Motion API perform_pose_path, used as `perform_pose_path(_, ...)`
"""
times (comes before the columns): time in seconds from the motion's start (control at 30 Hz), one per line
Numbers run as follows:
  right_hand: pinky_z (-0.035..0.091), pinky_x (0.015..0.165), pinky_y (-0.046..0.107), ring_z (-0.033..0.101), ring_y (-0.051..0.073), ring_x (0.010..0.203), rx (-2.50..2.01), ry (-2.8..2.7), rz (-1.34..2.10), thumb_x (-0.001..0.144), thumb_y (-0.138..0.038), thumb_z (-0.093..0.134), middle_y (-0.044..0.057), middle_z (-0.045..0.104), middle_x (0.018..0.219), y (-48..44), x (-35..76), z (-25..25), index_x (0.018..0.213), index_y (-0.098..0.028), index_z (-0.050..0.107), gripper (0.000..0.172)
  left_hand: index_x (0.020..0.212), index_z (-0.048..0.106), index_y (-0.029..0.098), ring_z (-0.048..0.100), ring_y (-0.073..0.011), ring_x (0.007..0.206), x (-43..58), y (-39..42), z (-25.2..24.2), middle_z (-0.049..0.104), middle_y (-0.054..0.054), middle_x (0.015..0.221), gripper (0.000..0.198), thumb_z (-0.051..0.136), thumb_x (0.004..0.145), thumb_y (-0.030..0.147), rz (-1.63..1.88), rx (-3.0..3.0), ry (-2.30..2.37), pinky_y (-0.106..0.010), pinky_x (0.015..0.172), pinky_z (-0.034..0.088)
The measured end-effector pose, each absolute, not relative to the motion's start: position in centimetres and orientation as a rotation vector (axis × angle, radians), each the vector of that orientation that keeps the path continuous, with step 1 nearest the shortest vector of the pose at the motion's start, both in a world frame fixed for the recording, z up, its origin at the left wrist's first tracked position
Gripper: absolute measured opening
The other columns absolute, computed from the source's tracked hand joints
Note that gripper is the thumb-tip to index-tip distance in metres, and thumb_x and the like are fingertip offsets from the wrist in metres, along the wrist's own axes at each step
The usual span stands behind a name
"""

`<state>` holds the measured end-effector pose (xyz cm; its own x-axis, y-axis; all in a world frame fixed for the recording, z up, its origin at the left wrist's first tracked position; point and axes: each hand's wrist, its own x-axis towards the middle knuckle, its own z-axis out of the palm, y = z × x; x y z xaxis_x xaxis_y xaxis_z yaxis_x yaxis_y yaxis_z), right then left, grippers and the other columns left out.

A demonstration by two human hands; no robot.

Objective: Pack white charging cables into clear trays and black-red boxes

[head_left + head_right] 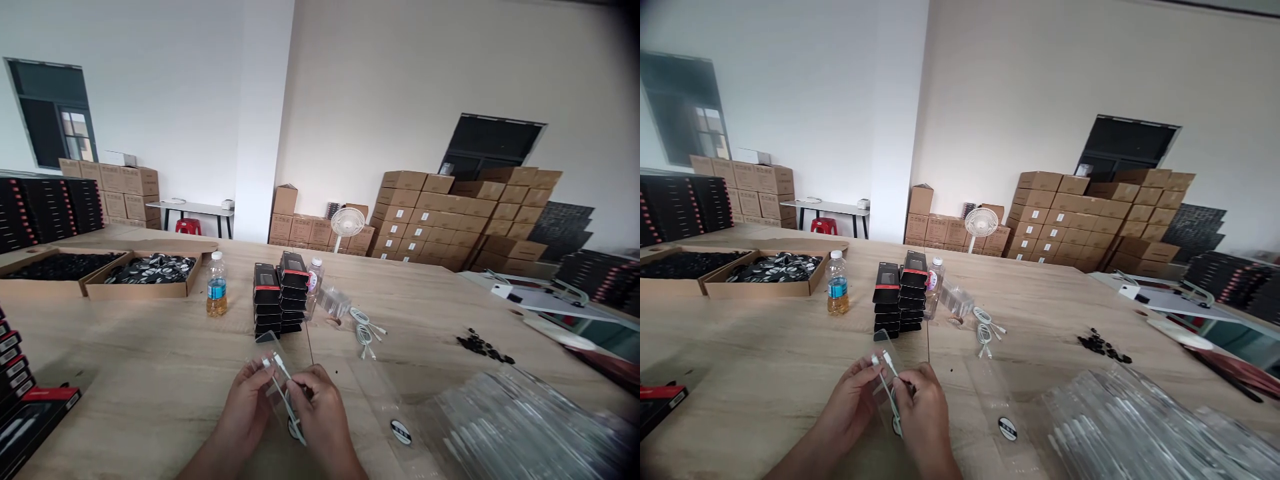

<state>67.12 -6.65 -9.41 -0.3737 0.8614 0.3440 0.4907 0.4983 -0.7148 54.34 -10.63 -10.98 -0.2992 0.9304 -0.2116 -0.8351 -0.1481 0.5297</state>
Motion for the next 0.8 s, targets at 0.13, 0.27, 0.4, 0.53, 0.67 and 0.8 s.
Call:
perform_pose_path(0.13, 0.048, 0.070, 0.031, 0.063, 0.020, 0.073, -1.052, -1.926, 0.852, 0.085, -0.038, 0.058, 0.006, 0.065, 0.078, -6.1, 66.9, -10.1, 0.076, -0.019, 0.075, 0.027, 0.093, 0.069, 0.019, 0.066, -0.0148, 0.068, 54.6, -10.6, -11.3, 0.072, -0.002, 0.081, 0.034, 0.083, 0.062, 0.017, 1.720, 0.223, 0.657, -0.028, 0.067, 0.052)
perform_pose_path(0.27, 0.047, 0.072, 0.032, 0.062, 0.020, 0.074, -1.056, -1.955, 0.912, 0.085, -0.040, 0.056, 0.005, 0.066, 0.075, -6.0, 66.8, -10.0, 0.076, -0.019, 0.075, 0.029, 0.091, 0.068, 0.018, 0.068, -0.0173, 0.072, 54.8, -10.5, -11.4, 0.074, -0.005, 0.080, 0.034, 0.083, 0.061, 0.018, 1.765, 0.232, 0.721, -0.029, 0.070, 0.052)
perform_pose_path(0.4, 0.047, 0.065, 0.029, 0.060, 0.019, 0.069, -1.067, -1.876, 1.083, 0.078, -0.040, 0.062, 0.004, 0.066, 0.071, -6.0, 66.9, -9.8, 0.072, -0.017, 0.073, 0.026, 0.089, 0.068, 0.018, 0.067, -0.0156, 0.068, 54.9, -10.5, -11.0, 0.074, -0.004, 0.079, 0.034, 0.084, 0.058, 0.019, 1.763, 0.228, 0.768, -0.027, 0.066, 0.052)
perform_pose_path(0.53, 0.044, 0.057, 0.027, 0.054, 0.015, 0.060, -1.144, -1.758, 1.106, 0.071, -0.035, 0.065, 0.001, 0.060, 0.063, -5.9, 66.9, -10.1, 0.060, -0.018, 0.063, 0.021, 0.088, 0.068, 0.016, 0.065, -0.0150, 0.066, 55.2, -10.6, -10.7, 0.073, -0.004, 0.076, 0.035, 0.084, 0.057, 0.019, 1.739, 0.227, 0.799, -0.027, 0.065, 0.051)
perform_pose_path(0.67, 0.040, 0.055, 0.026, 0.051, 0.014, 0.056, -1.167, -1.810, 1.092, 0.070, -0.031, 0.063, -0.002, 0.057, 0.057, -6.0, 66.7, -10.1, 0.058, -0.019, 0.059, 0.017, 0.080, 0.067, 0.015, 0.061, -0.0134, 0.058, 55.5, -10.7, -10.7, 0.068, -0.001, 0.067, 0.032, 0.085, 0.054, 0.020, 1.748, 0.242, 0.816, -0.027, 0.060, 0.050)
perform_pose_path(0.8, 0.039, 0.055, 0.026, 0.051, 0.014, 0.056, -1.179, -1.876, 1.052, 0.072, -0.031, 0.063, -0.003, 0.056, 0.056, -6.5, 66.6, -9.7, 0.055, -0.020, 0.055, 0.022, 0.073, 0.065, 0.016, 0.059, -0.0123, 0.057, 55.9, -10.8, -10.9, 0.064, 0.002, 0.063, 0.033, 0.089, 0.053, 0.024, 1.769, 0.281, 0.844, -0.025, 0.058, 0.048)
